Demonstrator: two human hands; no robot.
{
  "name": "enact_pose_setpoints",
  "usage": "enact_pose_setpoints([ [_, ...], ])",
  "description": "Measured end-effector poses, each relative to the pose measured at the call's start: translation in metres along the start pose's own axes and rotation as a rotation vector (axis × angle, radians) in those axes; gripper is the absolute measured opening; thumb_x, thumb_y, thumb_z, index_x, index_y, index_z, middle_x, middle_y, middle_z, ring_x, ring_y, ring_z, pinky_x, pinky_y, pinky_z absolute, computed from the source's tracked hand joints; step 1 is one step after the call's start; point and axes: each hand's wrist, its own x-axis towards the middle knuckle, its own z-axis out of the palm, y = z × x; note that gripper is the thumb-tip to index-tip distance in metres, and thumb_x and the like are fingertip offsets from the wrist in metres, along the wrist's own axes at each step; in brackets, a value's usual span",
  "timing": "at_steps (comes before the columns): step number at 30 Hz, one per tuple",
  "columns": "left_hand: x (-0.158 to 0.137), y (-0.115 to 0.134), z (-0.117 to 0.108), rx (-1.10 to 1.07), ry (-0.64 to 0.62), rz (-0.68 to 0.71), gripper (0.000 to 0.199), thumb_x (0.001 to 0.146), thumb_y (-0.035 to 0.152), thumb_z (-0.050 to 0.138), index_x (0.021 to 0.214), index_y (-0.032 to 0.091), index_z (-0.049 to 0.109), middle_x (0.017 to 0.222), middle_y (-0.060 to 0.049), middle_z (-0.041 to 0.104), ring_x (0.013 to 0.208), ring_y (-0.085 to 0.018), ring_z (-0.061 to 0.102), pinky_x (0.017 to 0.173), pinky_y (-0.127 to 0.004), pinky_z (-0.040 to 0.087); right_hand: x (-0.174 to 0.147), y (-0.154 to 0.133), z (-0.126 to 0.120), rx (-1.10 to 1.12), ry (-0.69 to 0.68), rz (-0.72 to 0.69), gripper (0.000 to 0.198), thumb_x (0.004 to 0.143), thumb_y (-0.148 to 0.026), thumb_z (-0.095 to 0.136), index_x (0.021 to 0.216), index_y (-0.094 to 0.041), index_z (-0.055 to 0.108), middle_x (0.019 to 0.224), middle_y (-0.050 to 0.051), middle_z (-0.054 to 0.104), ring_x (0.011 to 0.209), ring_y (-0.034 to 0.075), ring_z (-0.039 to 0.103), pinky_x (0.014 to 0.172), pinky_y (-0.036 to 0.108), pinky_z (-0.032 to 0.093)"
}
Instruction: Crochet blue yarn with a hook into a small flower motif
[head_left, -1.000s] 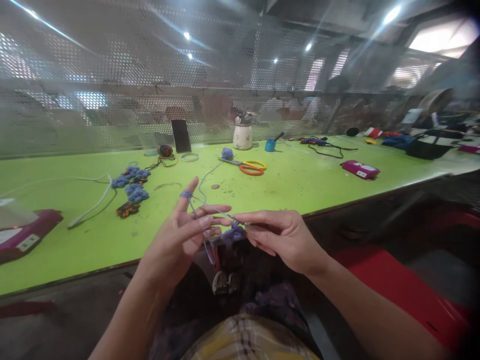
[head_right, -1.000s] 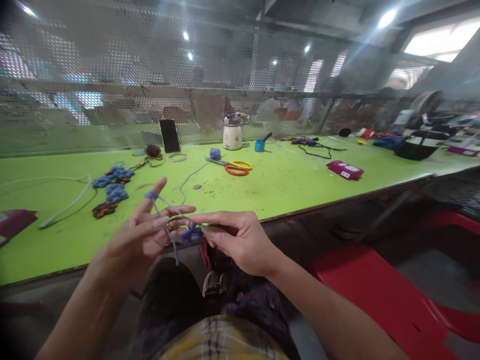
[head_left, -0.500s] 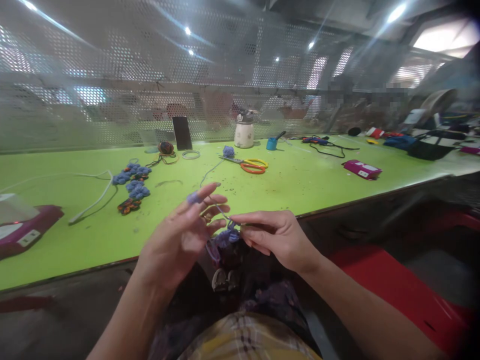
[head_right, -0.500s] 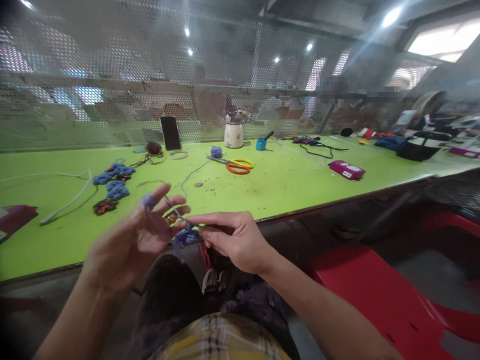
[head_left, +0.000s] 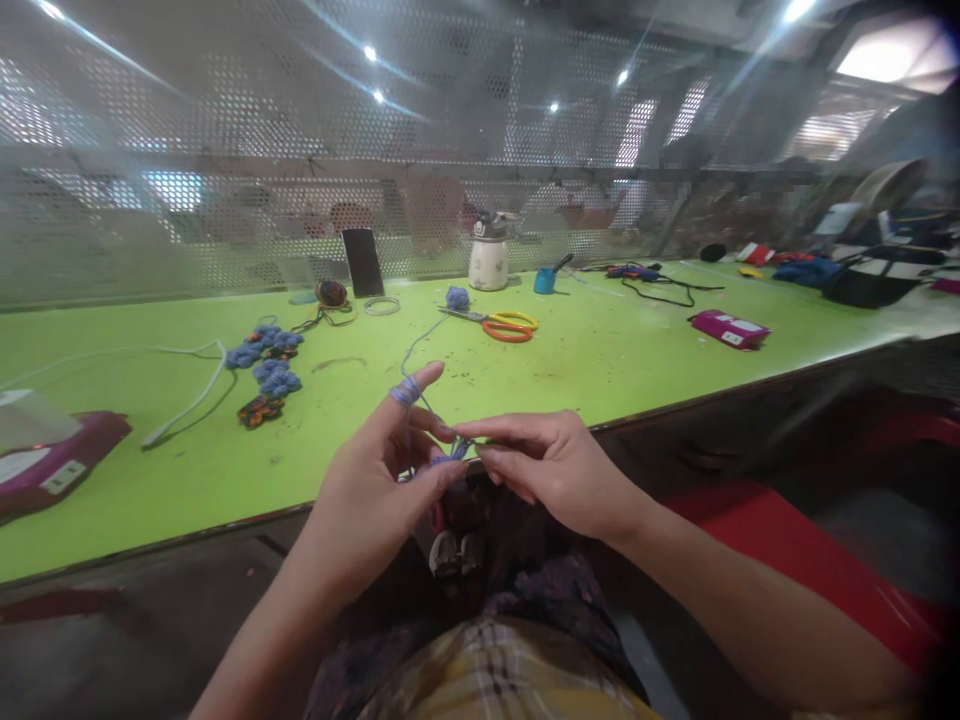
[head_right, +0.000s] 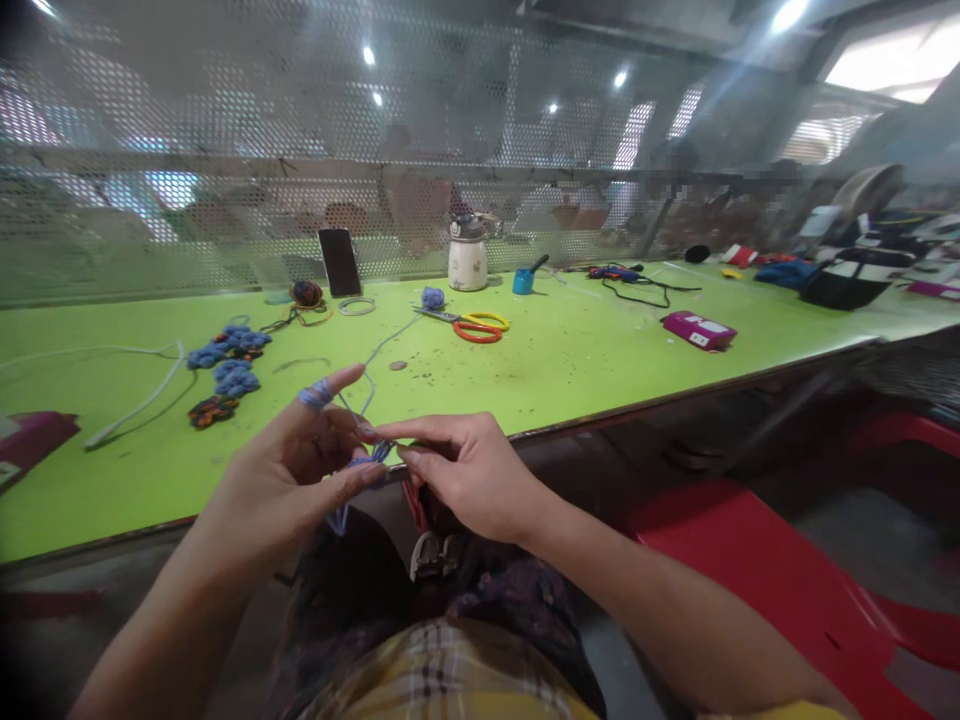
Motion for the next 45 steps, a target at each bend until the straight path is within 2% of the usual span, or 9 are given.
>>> enact_pose_setpoints([
  [4,0.003,0.001,-0.004,-0.110,-0.064,-0.081,0.085,0.071,0.015,0.079,0.146,0.025,0.041,0.079,0.003,0.060,0.071,-0.013,0.058,0.067,-0.024,0.050,0.003,-0.004,-0.003,0.016,-0.055,0.041,0.028,0.082,-0.013,0.061,0.104,-0.016,0.078,0.055,-0.003,0.054,0.044,0.005,0.036,0.041,0.021,0.026],
  [7,0.003,-0.001,-0.004,-0.239,-0.076,-0.139,0.087,0.070,0.014,0.080,0.147,0.027,0.040,0.076,0.004,0.063,0.071,-0.012,0.060,0.068,-0.023,0.051,0.004,-0.002,-0.004,0.183,-0.088,0.165,0.029,0.081,-0.017,0.065,0.108,-0.014,0.076,0.055,-0.003,0.055,0.042,0.005,0.037,0.040,0.019,0.024],
  [10,0.001,-0.004,-0.002,-0.322,-0.033,-0.158,0.085,0.069,0.012,0.082,0.144,0.026,0.045,0.075,0.003,0.067,0.070,-0.011,0.061,0.068,-0.022,0.051,0.004,0.004,-0.004,0.388,-0.102,0.272,0.032,0.078,-0.022,0.071,0.109,-0.013,0.075,0.054,-0.002,0.056,0.043,0.005,0.038,0.039,0.018,0.021],
  [15,0.001,-0.008,-0.003,-0.383,-0.034,-0.178,0.087,0.068,0.008,0.082,0.145,0.025,0.045,0.073,0.002,0.070,0.069,-0.012,0.063,0.068,-0.023,0.053,0.003,0.011,-0.004,0.510,-0.122,0.308,0.030,0.076,-0.022,0.074,0.105,-0.014,0.076,0.055,-0.001,0.058,0.044,0.004,0.040,0.039,0.017,0.020],
  [19,0.000,-0.009,-0.004,-0.436,-0.029,-0.211,0.088,0.067,0.005,0.081,0.145,0.022,0.043,0.070,0.003,0.070,0.067,-0.011,0.064,0.066,-0.020,0.053,0.001,0.015,0.000,0.450,-0.105,0.240,0.028,0.080,-0.021,0.071,0.107,-0.014,0.074,0.055,-0.002,0.057,0.046,0.005,0.042,0.039,0.017,0.025],
  [24,-0.002,-0.009,-0.001,-0.481,-0.004,-0.232,0.088,0.068,0.005,0.082,0.145,0.017,0.041,0.069,0.002,0.070,0.060,-0.008,0.062,0.057,-0.015,0.050,-0.001,0.018,-0.001,0.325,-0.074,0.188,0.045,0.083,-0.021,0.069,0.127,-0.011,0.063,0.058,-0.004,0.059,0.041,0.004,0.040,0.038,0.017,0.029],
  [27,-0.003,-0.009,0.001,-0.477,0.016,-0.224,0.087,0.069,0.005,0.081,0.145,0.016,0.042,0.068,0.003,0.069,0.059,-0.008,0.063,0.053,-0.013,0.049,-0.003,0.017,-0.002,0.304,-0.070,0.187,0.051,0.083,-0.023,0.068,0.131,-0.010,0.057,0.060,-0.003,0.060,0.038,0.004,0.039,0.037,0.017,0.029],
  [39,-0.004,-0.003,0.004,-0.479,0.008,-0.237,0.086,0.062,0.005,0.084,0.139,0.011,0.046,0.063,0.004,0.067,0.049,-0.007,0.059,0.041,-0.011,0.045,-0.012,0.004,-0.016,-0.029,-0.056,0.103,0.044,0.084,-0.023,0.064,0.124,-0.008,0.062,0.061,-0.003,0.054,0.042,0.006,0.043,0.041,0.020,0.035],
  [45,-0.010,0.006,0.010,-0.432,0.080,-0.209,0.080,0.061,0.006,0.084,0.135,0.014,0.052,0.063,0.005,0.068,0.051,-0.009,0.061,0.047,-0.015,0.050,-0.018,-0.004,-0.020,-0.239,-0.007,-0.050,0.037,0.084,-0.016,0.062,0.120,-0.006,0.066,0.068,0.000,0.060,0.050,0.007,0.047,0.047,0.020,0.039],
])
